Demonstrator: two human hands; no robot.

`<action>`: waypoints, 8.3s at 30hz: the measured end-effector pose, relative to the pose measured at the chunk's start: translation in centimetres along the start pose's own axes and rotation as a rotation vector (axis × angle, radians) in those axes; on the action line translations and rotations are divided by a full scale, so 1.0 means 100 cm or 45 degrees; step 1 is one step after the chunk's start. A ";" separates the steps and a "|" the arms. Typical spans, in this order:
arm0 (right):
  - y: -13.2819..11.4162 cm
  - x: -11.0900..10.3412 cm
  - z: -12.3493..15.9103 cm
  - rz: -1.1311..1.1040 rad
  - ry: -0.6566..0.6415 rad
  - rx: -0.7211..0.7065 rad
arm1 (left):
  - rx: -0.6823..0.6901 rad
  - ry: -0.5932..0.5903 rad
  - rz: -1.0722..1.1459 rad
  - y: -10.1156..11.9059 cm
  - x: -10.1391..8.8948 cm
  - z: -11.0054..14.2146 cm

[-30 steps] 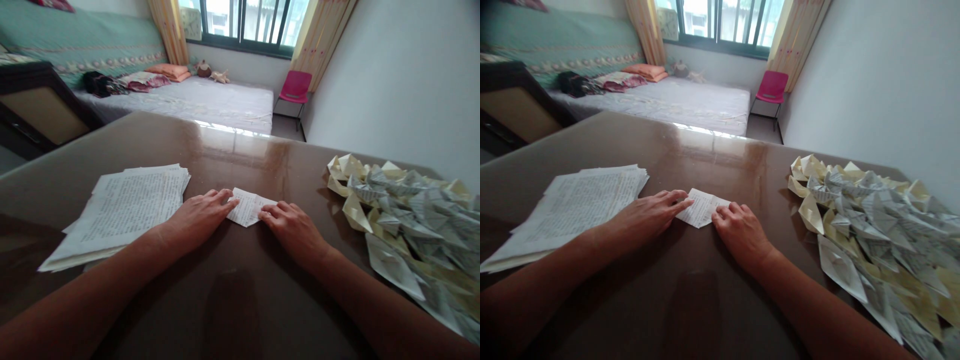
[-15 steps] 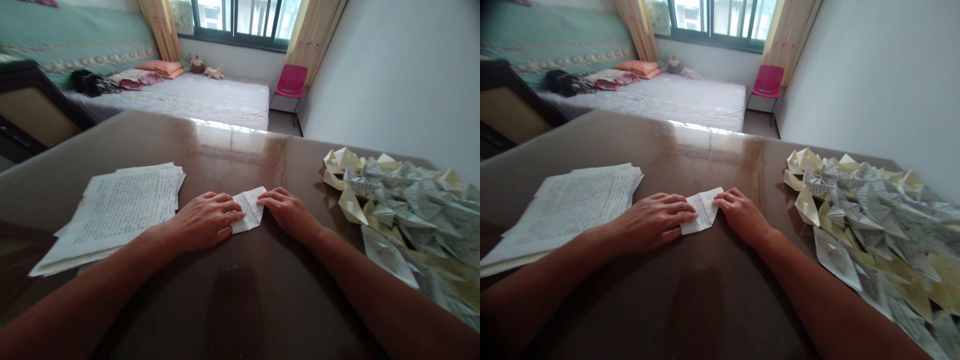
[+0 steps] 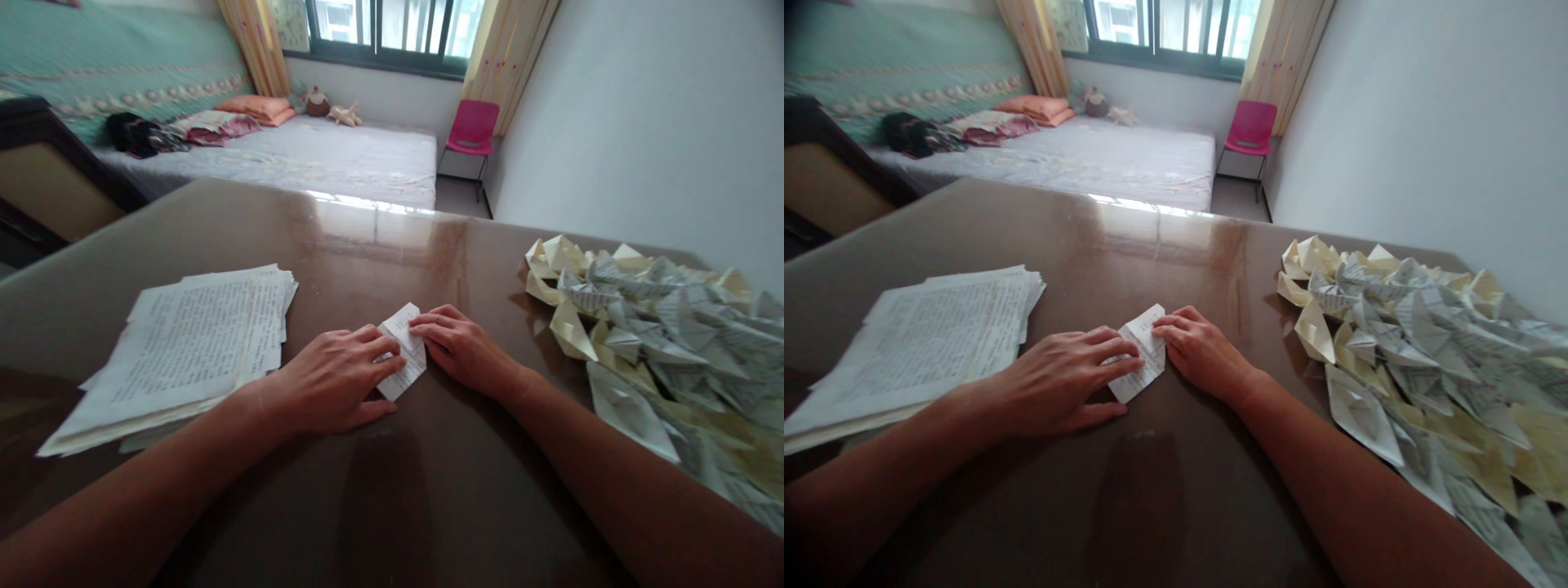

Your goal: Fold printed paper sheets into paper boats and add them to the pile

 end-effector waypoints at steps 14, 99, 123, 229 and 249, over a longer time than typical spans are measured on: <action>0.002 -0.002 -0.001 -0.086 0.000 0.017 | 0.116 0.153 -0.123 0.005 0.014 -0.005; -0.052 -0.011 0.010 0.518 -0.426 -0.019 | -0.049 0.084 -0.191 0.004 0.018 -0.009; 0.000 -0.026 -0.003 0.103 -0.180 0.290 | 0.151 0.312 0.090 -0.008 0.004 -0.004; 0.007 -0.011 0.002 -0.319 -0.225 0.359 | -0.334 0.037 -0.120 -0.007 0.014 -0.006; 0.003 -0.021 -0.002 -0.233 -0.097 0.386 | -0.292 0.167 -0.221 -0.001 0.015 -0.004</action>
Point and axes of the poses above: each hand's wrist, its own z-axis away from the middle knuckle, its own x-axis out of the palm, y = z × x, the point moved 7 cm from there along -z, towards the middle knuckle, and after that the axes turned 6 degrees about z, right-handed, at the moved point
